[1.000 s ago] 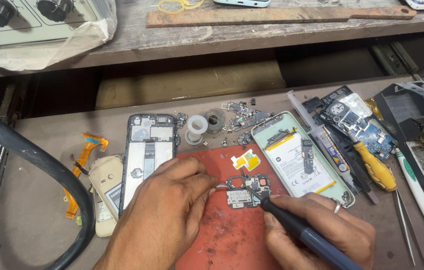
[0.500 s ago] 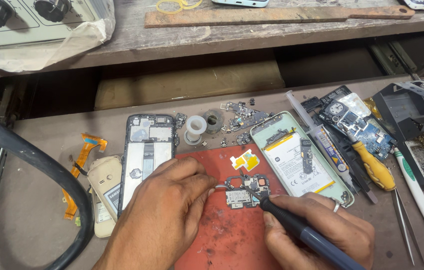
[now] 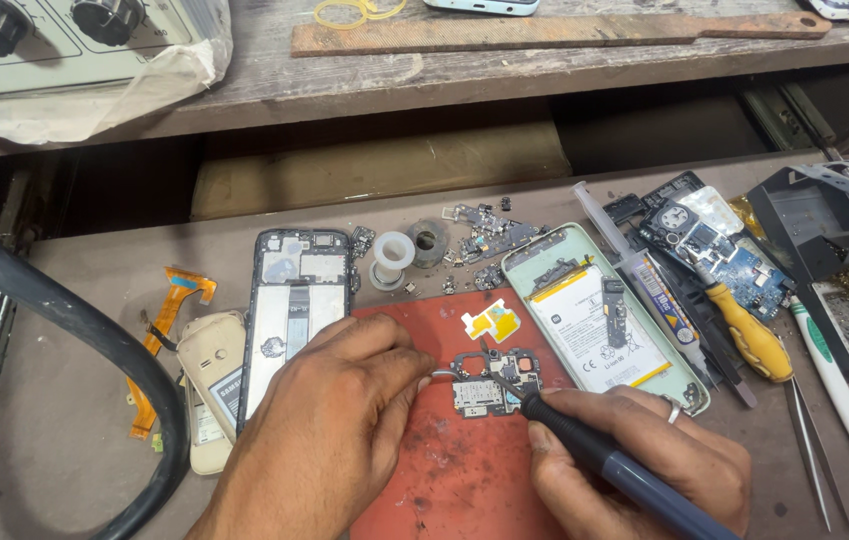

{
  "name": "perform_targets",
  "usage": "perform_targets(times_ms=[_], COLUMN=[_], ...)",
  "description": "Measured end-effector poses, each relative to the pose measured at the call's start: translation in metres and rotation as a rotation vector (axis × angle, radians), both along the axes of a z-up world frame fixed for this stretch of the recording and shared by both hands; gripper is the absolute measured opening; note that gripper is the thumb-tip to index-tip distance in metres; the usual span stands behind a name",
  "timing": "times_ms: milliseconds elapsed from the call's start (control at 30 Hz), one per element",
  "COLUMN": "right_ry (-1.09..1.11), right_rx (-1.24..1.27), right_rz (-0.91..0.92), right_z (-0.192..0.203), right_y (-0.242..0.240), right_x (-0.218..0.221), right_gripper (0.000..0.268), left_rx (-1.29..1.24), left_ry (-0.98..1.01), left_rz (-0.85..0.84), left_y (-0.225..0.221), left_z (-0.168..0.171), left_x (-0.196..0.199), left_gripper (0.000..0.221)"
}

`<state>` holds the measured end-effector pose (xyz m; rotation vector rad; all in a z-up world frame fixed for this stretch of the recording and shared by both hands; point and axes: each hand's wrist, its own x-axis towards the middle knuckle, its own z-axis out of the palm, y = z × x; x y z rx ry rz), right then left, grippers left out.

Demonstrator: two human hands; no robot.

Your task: The person uses a soldering iron to work on a small electronic circuit board, likely a smartphone motherboard. They hold the board with one hand and apply the soldering iron to specific components with the other, occasionally adjusting the board's position on a red work mat. The workspace contains various disassembled phone parts and tools.

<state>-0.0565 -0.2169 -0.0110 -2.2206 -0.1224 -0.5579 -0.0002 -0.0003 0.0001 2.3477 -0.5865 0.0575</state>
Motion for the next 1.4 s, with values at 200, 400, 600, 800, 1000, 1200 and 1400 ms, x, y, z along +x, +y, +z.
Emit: perform_targets(times_ms=[200, 400, 600, 800, 1000, 1200, 1400], right_ry=[-0.002, 0.019, -0.016, -0.001, 0.032, 0.019, -0.047], right_rx=[-0.008, -0.025, -0.013, 0.029, 0.04, 0.023, -0.006], right_rz=[-0.015, -0.011, -0.004, -0.02, -0.021, -0.031, 0.003], right_z=[0.0009, 0.0014, -0.0015, -0.0022, -0.001, -0.0011, -0.0011], right_y=[-0.0002, -0.0013, -0.0017, -0.0016, -0.0009, -0.0004, -0.0005], right_x=[0.0005, 0.0002, 0.0004, -0.0007, -0.0013, 0.0, 0.0018], right_gripper=[0.023, 0.022, 0.021, 0.024, 0.024, 0.023, 0.022], left_rx=[-0.008, -0.011, -0.02, -0.026, -0.029, -0.017, -0.013], left_ry=[0.01, 0.015, -0.003, -0.006, -0.018, 0.002, -0.005], left_rz=[0.003, 0.008, -0.003, -0.005, -0.014, 0.001, -0.01], left_y=[-0.0004, -0.0008, 0.0, 0.0002, 0.0005, 0.0005, 0.0018], left_z=[0.0007, 0.0, 0.0, -0.0006, -0.0007, -0.0013, -0.0067], left_x=[0.0003, -0.0001, -0.0002, -0.0002, -0.0001, -0.0007, -0.0011], left_gripper=[0.018, 0.018, 0.018, 0.018, 0.018, 0.018, 0.018])
